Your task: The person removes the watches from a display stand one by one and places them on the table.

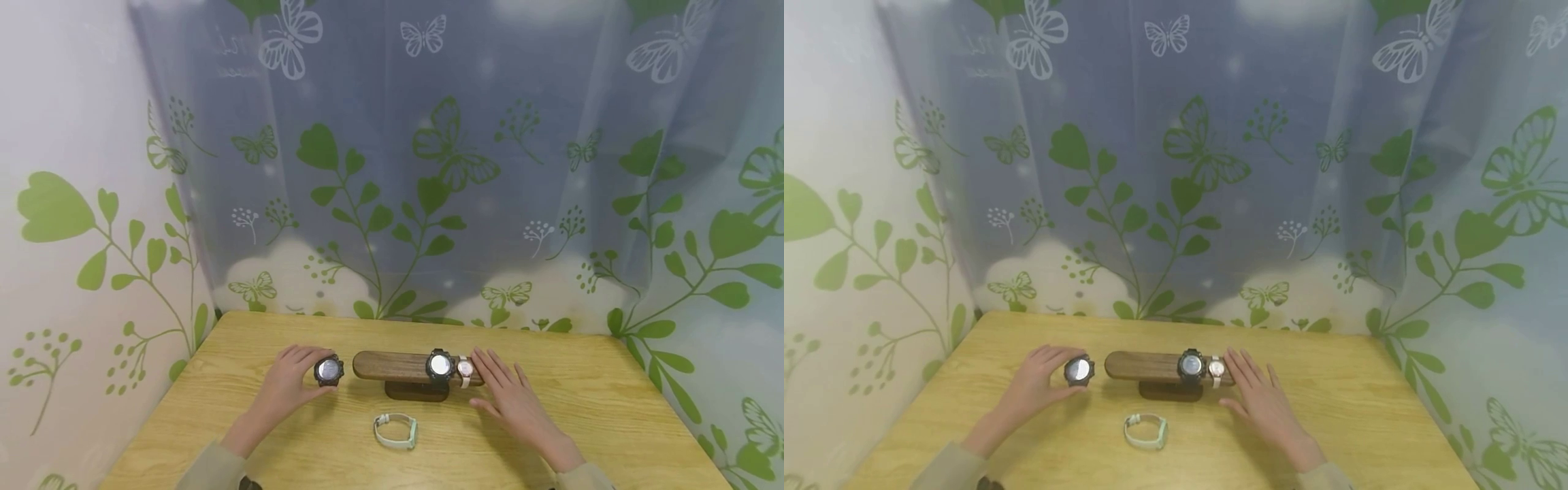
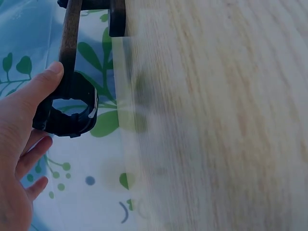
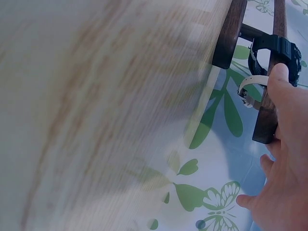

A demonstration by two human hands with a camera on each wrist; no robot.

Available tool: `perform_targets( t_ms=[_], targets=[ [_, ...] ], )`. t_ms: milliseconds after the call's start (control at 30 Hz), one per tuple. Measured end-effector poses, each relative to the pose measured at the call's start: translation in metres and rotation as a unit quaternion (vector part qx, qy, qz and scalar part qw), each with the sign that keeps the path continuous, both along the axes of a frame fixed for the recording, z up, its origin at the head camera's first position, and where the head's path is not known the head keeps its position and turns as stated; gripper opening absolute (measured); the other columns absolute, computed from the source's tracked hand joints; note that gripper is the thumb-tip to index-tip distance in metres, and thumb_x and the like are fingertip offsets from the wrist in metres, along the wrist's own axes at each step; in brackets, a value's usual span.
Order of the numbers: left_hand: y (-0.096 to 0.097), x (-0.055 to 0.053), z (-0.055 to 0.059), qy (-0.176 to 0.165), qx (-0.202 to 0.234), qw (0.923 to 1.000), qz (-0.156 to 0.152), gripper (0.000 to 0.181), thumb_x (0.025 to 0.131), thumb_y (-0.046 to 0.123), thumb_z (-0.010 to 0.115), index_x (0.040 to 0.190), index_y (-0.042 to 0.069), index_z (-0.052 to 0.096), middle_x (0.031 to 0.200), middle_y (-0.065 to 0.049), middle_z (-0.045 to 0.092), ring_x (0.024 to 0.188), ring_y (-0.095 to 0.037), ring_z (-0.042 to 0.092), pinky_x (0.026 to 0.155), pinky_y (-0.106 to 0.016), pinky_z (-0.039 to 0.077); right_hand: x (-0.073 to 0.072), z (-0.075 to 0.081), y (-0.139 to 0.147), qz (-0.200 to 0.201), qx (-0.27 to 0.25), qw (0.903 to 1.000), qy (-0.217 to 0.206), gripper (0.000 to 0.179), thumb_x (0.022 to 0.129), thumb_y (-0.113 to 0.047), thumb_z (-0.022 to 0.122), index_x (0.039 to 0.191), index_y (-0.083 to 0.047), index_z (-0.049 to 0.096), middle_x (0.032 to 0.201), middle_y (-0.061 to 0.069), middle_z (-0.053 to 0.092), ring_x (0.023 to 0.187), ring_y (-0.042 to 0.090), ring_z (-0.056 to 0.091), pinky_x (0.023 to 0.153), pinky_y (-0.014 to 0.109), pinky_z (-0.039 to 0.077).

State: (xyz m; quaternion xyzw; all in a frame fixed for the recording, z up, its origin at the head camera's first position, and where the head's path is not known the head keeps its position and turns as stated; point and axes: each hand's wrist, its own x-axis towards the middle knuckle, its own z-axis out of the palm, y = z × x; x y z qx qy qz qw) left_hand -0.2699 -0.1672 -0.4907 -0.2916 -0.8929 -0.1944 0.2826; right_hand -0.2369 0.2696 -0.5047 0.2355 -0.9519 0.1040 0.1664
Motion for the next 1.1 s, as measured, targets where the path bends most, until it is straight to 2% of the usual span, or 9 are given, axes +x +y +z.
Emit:
perform_targets(
  t_ms=[200,500,667,833,1100],
  targets=[
    [-0.002,0.004,-0.003,0.015,-0.009,0.9998,-0.01,0.067,0.063,0.036,0.097,0.12,0.012,0.072,0.114,-0.004,0.072,0.105,-0.026,0.067,0.102,-0.056,0.048,0.001,0.002,-0.001,0.001,-0.005,1.0,-0.004,0.085,0.094,-0.036,0.071,0.162,-0.011,0.025,0.167,0.011,0.024,0.149,0.04,0.028,0.115,0.071,0.021],
    [-0.002,0.012,-0.011,-0.002,-0.015,0.9999,-0.003,0.068,0.062,0.039,0.097,0.12,0.015,0.072,0.115,-0.003,0.072,0.106,-0.026,0.067,0.103,-0.059,0.047,0.002,0.002,-0.001,-0.002,-0.007,0.9999,-0.012,0.085,0.095,-0.037,0.07,0.162,-0.012,0.025,0.167,0.01,0.023,0.151,0.038,0.026,0.116,0.071,0.02],
    [-0.001,0.019,-0.015,-0.023,-0.012,0.9996,-0.009,0.068,0.061,0.039,0.097,0.12,0.016,0.072,0.115,-0.003,0.071,0.107,-0.027,0.066,0.104,-0.061,0.046,0.001,0.001,-0.001,-0.002,-0.009,0.9999,-0.012,0.084,0.095,-0.037,0.07,0.161,-0.01,0.027,0.167,0.01,0.024,0.15,0.039,0.026,0.116,0.071,0.02],
    [0.001,0.024,-0.017,-0.029,-0.025,0.9992,-0.013,0.067,0.061,0.042,0.096,0.119,0.016,0.073,0.115,-0.003,0.071,0.107,-0.026,0.067,0.104,-0.059,0.046,0.001,0.001,-0.001,-0.001,-0.011,0.9999,-0.012,0.084,0.095,-0.037,0.07,0.162,-0.011,0.026,0.167,0.01,0.023,0.15,0.04,0.027,0.116,0.072,0.019],
    [0.001,0.029,-0.017,-0.049,-0.045,0.9977,-0.01,0.067,0.062,0.044,0.095,0.118,0.015,0.073,0.116,-0.003,0.071,0.108,-0.026,0.065,0.105,-0.058,0.046,0.0,0.001,0.0,-0.004,-0.008,0.9999,-0.014,0.085,0.095,-0.039,0.069,0.163,-0.013,0.024,0.167,0.009,0.022,0.151,0.038,0.026,0.117,0.07,0.018]
  ],
)
